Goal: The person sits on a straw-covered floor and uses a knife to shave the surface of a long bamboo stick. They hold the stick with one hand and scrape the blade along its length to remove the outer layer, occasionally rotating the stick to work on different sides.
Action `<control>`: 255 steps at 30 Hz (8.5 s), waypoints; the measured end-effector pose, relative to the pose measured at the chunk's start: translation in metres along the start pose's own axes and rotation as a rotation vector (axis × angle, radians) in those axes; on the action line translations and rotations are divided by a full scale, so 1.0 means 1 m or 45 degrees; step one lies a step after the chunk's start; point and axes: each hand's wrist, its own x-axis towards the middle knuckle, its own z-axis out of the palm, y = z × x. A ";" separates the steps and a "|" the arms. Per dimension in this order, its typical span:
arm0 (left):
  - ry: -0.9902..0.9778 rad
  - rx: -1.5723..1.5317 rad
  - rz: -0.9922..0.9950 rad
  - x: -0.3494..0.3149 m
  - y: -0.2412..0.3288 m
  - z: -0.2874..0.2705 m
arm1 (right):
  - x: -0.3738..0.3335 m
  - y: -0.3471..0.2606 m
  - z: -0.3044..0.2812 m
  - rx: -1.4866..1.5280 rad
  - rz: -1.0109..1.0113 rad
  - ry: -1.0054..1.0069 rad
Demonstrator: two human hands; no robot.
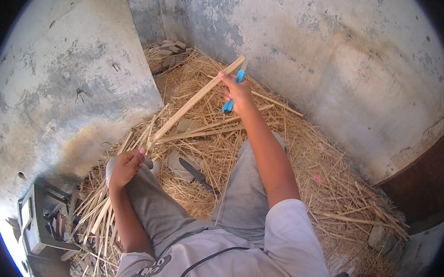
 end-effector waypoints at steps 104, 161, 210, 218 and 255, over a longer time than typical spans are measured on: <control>0.094 -0.760 -0.246 0.069 0.022 0.072 | -0.030 0.062 0.089 -1.625 -0.829 -0.248; -0.308 -0.281 -0.375 -0.051 -0.016 0.077 | 0.113 0.013 -0.128 -1.416 0.095 1.078; -0.697 -1.816 -0.528 0.066 0.014 0.075 | 0.015 0.056 0.106 -1.962 -0.730 0.033; -0.419 -1.330 -0.648 0.041 0.018 0.075 | 0.055 0.041 0.089 -1.889 -0.436 0.235; 0.225 -0.430 -0.273 0.029 0.007 0.089 | -0.050 0.078 0.077 -1.801 -0.855 -0.397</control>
